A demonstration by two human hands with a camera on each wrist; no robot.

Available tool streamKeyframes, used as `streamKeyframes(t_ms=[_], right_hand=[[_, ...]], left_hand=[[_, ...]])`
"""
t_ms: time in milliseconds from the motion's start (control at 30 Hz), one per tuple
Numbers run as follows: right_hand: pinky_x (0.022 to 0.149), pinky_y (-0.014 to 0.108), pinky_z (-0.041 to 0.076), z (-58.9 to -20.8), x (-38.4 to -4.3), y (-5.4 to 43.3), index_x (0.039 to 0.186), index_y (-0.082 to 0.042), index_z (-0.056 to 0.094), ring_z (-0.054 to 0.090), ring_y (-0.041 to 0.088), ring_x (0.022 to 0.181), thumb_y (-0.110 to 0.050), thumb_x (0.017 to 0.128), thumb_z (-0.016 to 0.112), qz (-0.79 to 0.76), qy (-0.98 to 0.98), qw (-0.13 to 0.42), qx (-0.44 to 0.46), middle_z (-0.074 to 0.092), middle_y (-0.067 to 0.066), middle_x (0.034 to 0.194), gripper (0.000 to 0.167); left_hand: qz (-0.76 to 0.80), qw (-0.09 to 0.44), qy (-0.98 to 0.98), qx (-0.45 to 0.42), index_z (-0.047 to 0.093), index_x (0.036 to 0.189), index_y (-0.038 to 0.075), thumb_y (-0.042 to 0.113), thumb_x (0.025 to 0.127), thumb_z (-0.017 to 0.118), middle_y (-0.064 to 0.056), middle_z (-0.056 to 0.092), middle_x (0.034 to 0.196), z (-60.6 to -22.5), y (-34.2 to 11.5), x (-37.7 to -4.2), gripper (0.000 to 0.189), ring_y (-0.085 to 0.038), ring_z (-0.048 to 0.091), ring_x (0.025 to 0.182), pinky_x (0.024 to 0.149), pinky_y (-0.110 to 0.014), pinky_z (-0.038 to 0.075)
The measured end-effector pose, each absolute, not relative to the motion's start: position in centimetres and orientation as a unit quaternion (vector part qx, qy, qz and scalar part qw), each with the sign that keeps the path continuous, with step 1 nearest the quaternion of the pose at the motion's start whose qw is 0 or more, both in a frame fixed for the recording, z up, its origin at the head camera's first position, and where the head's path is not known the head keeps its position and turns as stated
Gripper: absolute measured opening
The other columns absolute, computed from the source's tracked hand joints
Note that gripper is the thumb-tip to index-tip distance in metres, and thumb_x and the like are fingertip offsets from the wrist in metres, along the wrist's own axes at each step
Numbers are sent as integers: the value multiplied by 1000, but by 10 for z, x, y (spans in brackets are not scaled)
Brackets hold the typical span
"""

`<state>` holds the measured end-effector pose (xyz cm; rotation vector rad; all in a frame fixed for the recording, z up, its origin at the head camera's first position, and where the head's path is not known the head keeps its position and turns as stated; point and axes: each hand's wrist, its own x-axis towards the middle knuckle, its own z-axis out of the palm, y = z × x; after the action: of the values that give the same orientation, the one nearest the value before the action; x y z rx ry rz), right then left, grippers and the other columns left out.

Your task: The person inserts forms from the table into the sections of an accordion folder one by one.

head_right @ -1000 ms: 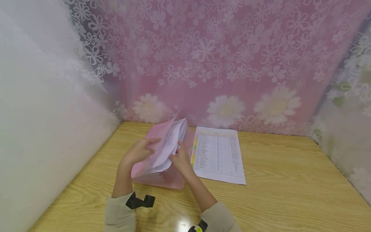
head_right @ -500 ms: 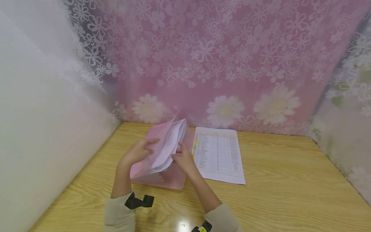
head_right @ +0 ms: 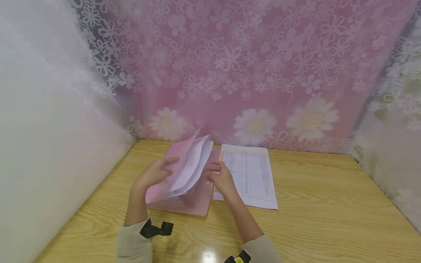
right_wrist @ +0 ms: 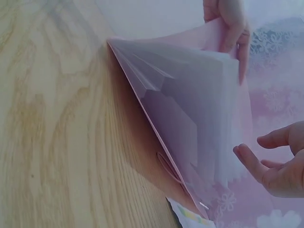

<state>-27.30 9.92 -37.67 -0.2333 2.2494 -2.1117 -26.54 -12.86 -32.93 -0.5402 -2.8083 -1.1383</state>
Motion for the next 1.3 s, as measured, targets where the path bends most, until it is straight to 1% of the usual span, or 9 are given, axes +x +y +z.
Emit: streamKeyframes(t_ms=[233, 467, 600, 633, 733, 833, 867, 967, 1300], right_hand=[[86, 35, 45, -383, -274, 131, 133, 6, 35, 53, 38, 106, -1, 91, 50, -678, 732, 17, -64, 45, 28, 126, 45], [88, 33, 43, -387, -278, 169, 130, 8, 41, 51, 36, 109, -3, 91, 51, -655, 755, -9, -14, 45, 26, 126, 41], [89, 31, 43, -388, -283, 196, 129, 10, 40, 49, 35, 111, -5, 92, 49, -631, 775, -34, 6, 44, 28, 126, 41], [86, 29, 45, -391, -285, 205, 127, 10, 43, 51, 33, 108, -6, 92, 51, -630, 775, -49, 12, 48, 27, 123, 39], [87, 32, 44, -393, -286, 227, 128, 9, 43, 50, 32, 108, -9, 92, 50, -601, 795, -69, 45, 47, 26, 123, 41], [89, 41, 42, -397, -283, 248, 129, 8, 43, 49, 36, 110, -13, 93, 49, -547, 830, -78, 71, 47, 27, 124, 43], [90, 45, 40, -396, -281, 253, 131, 9, 40, 45, 40, 114, -14, 93, 47, -517, 849, -73, 80, 43, 29, 127, 45], [88, 49, 39, -401, -277, 266, 129, 11, 39, 43, 44, 113, -15, 92, 48, -461, 879, -70, 98, 43, 32, 126, 46], [88, 50, 38, -420, -279, 280, 129, 16, 33, 41, 48, 111, -18, 90, 53, -435, 891, -31, 125, 41, 37, 123, 55]], left_hand=[[-373, 32, -909, -181, 53, 127, -2, -8, 81, 54, -14, 50, 130, -330, -129, -266, 46, -24, 47, 96, 78, -35, 38], [-374, 31, -909, -183, 53, 127, -3, -8, 81, 54, -14, 50, 131, -330, -130, -266, 46, -24, 46, 101, 82, -37, 37], [-374, 33, -909, -183, 52, 127, -3, -8, 81, 55, -14, 49, 131, -329, -130, -265, 46, -23, 45, 106, 86, -38, 37], [-375, 33, -908, -183, 52, 127, -3, -7, 81, 55, -14, 49, 131, -329, -130, -265, 46, -23, 45, 106, 85, -38, 37], [-372, 36, -908, -187, 53, 127, -3, -8, 81, 55, -14, 49, 131, -328, -131, -266, 46, -23, 45, 105, 84, -38, 37], [-372, 35, -908, -190, 53, 127, -3, -8, 81, 54, -14, 49, 131, -328, -131, -267, 46, -24, 45, 105, 83, -37, 37], [-372, 35, -908, -191, 53, 127, -3, -8, 81, 54, -14, 49, 131, -329, -131, -267, 46, -23, 45, 106, 83, -37, 37], [-371, 34, -908, -192, 52, 127, -3, -8, 81, 54, -14, 49, 131, -329, -132, -267, 47, -23, 44, 111, 84, -38, 36], [-373, 31, -908, -189, 53, 127, -2, -7, 82, 54, -13, 49, 132, -329, -132, -266, 46, -23, 43, 114, 84, -38, 36]])
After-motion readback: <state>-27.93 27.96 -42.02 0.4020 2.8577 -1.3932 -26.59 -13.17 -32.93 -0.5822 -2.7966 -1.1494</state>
